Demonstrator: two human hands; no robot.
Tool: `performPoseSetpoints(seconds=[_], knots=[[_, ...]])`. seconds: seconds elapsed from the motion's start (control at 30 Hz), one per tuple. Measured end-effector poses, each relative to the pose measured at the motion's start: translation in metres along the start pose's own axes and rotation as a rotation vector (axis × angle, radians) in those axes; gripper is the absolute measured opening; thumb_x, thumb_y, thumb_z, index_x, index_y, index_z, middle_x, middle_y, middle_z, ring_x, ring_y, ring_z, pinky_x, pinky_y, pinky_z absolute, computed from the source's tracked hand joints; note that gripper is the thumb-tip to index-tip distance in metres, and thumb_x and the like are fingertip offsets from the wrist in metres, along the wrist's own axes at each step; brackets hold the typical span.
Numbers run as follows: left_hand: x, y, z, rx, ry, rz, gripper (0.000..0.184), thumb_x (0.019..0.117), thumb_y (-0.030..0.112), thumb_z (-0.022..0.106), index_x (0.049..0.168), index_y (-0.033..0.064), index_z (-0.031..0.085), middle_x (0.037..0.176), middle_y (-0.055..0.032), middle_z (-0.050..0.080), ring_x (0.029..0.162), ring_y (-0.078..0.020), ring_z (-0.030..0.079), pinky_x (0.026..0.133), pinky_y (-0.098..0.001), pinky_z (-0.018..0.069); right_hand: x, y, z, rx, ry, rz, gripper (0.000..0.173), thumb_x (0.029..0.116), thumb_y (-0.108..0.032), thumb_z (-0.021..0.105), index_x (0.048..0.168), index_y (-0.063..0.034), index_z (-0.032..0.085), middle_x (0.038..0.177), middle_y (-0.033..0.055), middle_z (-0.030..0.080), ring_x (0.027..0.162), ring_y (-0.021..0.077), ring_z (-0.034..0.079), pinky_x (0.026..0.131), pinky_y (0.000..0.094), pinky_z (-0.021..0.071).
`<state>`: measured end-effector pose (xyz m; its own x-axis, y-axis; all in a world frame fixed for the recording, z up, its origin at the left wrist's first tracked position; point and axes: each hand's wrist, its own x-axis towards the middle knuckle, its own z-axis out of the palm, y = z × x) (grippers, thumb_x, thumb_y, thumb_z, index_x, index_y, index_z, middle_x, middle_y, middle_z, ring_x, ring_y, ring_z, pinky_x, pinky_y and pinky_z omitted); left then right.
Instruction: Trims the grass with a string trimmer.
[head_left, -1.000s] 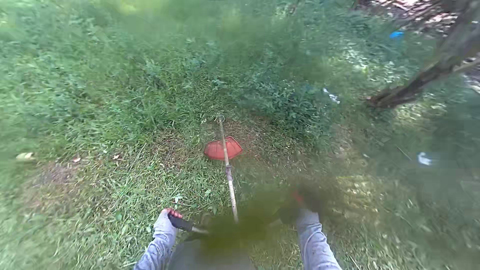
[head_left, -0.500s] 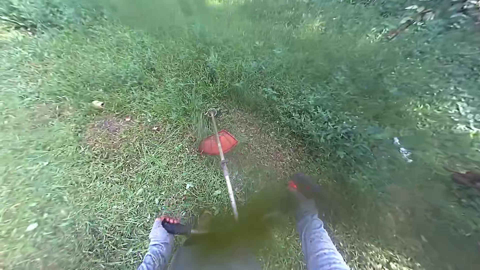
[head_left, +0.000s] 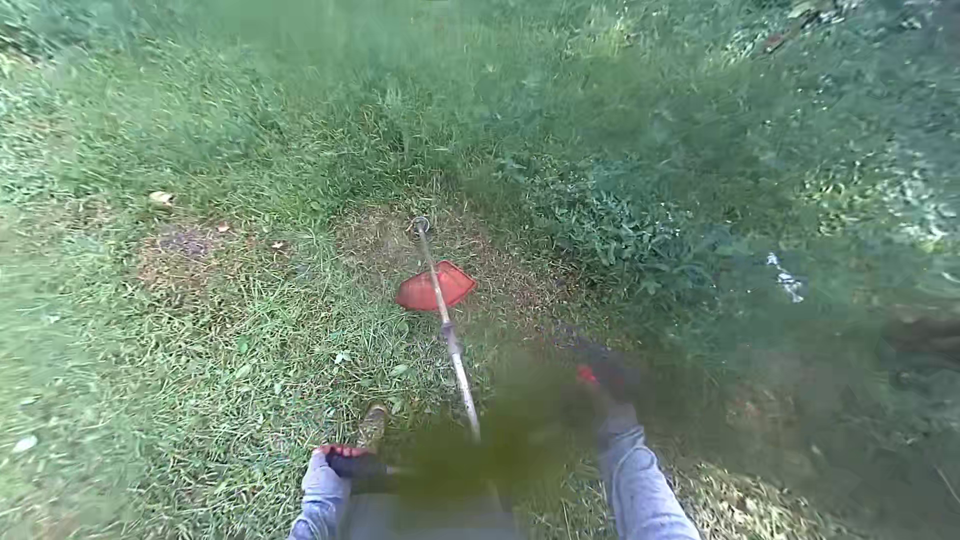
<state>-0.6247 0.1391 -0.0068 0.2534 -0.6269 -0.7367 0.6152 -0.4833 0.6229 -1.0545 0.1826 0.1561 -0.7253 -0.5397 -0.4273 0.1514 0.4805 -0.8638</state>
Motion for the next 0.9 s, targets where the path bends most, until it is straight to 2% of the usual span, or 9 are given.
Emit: performPoseSetpoints(seconds=[0.23, 0.33, 0.47, 0.57, 0.7, 0.73, 0.8, 0.87, 0.9], knots=[[-0.038, -0.069, 0.076, 0.228, -0.289, -0.074, 0.051, 0.1105, 0.031, 0.011, 0.083, 0.012, 0.05, 0.062, -0.002, 0.059, 0.062, -0.022, 0.066, 0.068, -0.0445, 0.0608, -0.008, 0.045, -0.142, 0.229, 0.299, 0.074, 0.022, 0.1017, 0.006, 0.042, 0.123, 0.007, 0.047, 0.081, 0.0056, 0.053, 0.059, 0.0069, 0.053, 0.058, 0.0218, 0.0516], [-0.056, -0.097, 0.109, 0.366, -0.431, -0.065, 0.052, 0.1112, 0.03, 0.01, 0.087, 0.0102, 0.051, 0.066, -0.0019, 0.061, 0.066, -0.0213, 0.067, 0.073, -0.0441, 0.0614, -0.019, 0.101, -0.207, 0.305, 0.441, -0.046, 0.027, 0.0919, 0.009, 0.05, 0.119, 0.0059, 0.052, 0.078, 0.0032, 0.06, 0.06, 0.0068, 0.058, 0.057, 0.0232, 0.0546], [-0.083, -0.145, 0.158, 0.472, -0.646, -0.067, 0.049, 0.1099, 0.025, 0.014, 0.08, 0.0126, 0.051, 0.062, -0.0005, 0.059, 0.064, -0.0207, 0.066, 0.072, -0.044, 0.0607, -0.061, 0.122, -0.278, 0.286, 0.622, 0.164, 0.024, 0.0991, 0.007, 0.047, 0.123, 0.0102, 0.049, 0.08, 0.0064, 0.054, 0.059, 0.007, 0.052, 0.059, 0.0231, 0.051], [-0.108, -0.179, 0.205, 0.563, -0.731, -0.137, 0.049, 0.1109, 0.029, 0.014, 0.081, 0.0135, 0.05, 0.061, -0.0002, 0.058, 0.059, -0.0201, 0.065, 0.067, -0.0428, 0.0607, -0.089, 0.171, -0.324, 0.333, 0.767, 0.277, 0.034, 0.0962, 0.009, 0.051, 0.13, 0.009, 0.049, 0.089, 0.0111, 0.058, 0.064, 0.0103, 0.054, 0.062, 0.0272, 0.0529], [-0.14, -0.223, 0.26, 0.766, -0.84, -0.247, 0.045, 0.1122, 0.028, 0.018, 0.085, 0.0114, 0.05, 0.062, -0.0005, 0.057, 0.059, -0.0182, 0.064, 0.064, -0.0389, 0.0603, -0.142, 0.194, -0.344, 0.468, 0.986, 0.334, 0.028, 0.0984, 0.007, 0.047, 0.126, 0.0084, 0.048, 0.087, 0.0089, 0.055, 0.065, 0.0091, 0.055, 0.062, 0.0252, 0.0528], [-0.149, -0.236, 0.273, 0.795, -0.837, -0.302, 0.042, 0.1121, 0.026, 0.02, 0.083, 0.0124, 0.048, 0.059, 0.0, 0.055, 0.055, -0.0171, 0.062, 0.06, -0.0371, 0.0589, -0.151, 0.192, -0.348, 0.429, 0.982, 0.432, 0.028, 0.1008, 0.006, 0.044, 0.128, 0.0099, 0.045, 0.088, 0.0093, 0.052, 0.067, 0.0084, 0.052, 0.065, 0.0238, 0.0503], [-0.162, -0.255, 0.295, 0.887, -0.908, -0.371, 0.041, 0.1126, 0.023, 0.021, 0.086, 0.0106, 0.049, 0.06, -0.0008, 0.056, 0.056, -0.0174, 0.062, 0.062, -0.037, 0.0586, -0.168, 0.193, -0.352, 0.416, 0.969, 0.571, 0.029, 0.1057, 0.003, 0.038, 0.134, 0.0105, 0.042, 0.095, 0.0112, 0.05, 0.074, 0.0096, 0.049, 0.074, 0.0244, 0.0468], [-0.173, -0.27, 0.315, 0.982, -0.975, -0.37, 0.037, 0.1128, 0.02, 0.027, 0.09, 0.0064, 0.053, 0.065, -0.0023, 0.057, 0.06, -0.0175, 0.062, 0.065, -0.0369, 0.0591, -0.187, 0.231, -0.338, 0.537, 1.172, 0.408, 0.022, 0.1045, -0.004, 0.042, 0.123, 0.0049, 0.05, 0.082, 0.0043, 0.055, 0.064, 0.0059, 0.054, 0.064, 0.0233, 0.0525], [-0.176, -0.279, 0.325, 1.025, -0.982, -0.38, 0.034, 0.1121, 0.018, 0.03, 0.09, 0.0059, 0.053, 0.064, -0.0022, 0.057, 0.058, -0.0167, 0.061, 0.063, -0.0356, 0.0586, -0.192, 0.245, -0.336, 0.624, 1.21, 0.398, 0.024, 0.1063, -0.006, 0.04, 0.125, 0.0056, 0.048, 0.083, 0.0044, 0.052, 0.064, 0.0069, 0.051, 0.063, 0.0252, 0.0503]])
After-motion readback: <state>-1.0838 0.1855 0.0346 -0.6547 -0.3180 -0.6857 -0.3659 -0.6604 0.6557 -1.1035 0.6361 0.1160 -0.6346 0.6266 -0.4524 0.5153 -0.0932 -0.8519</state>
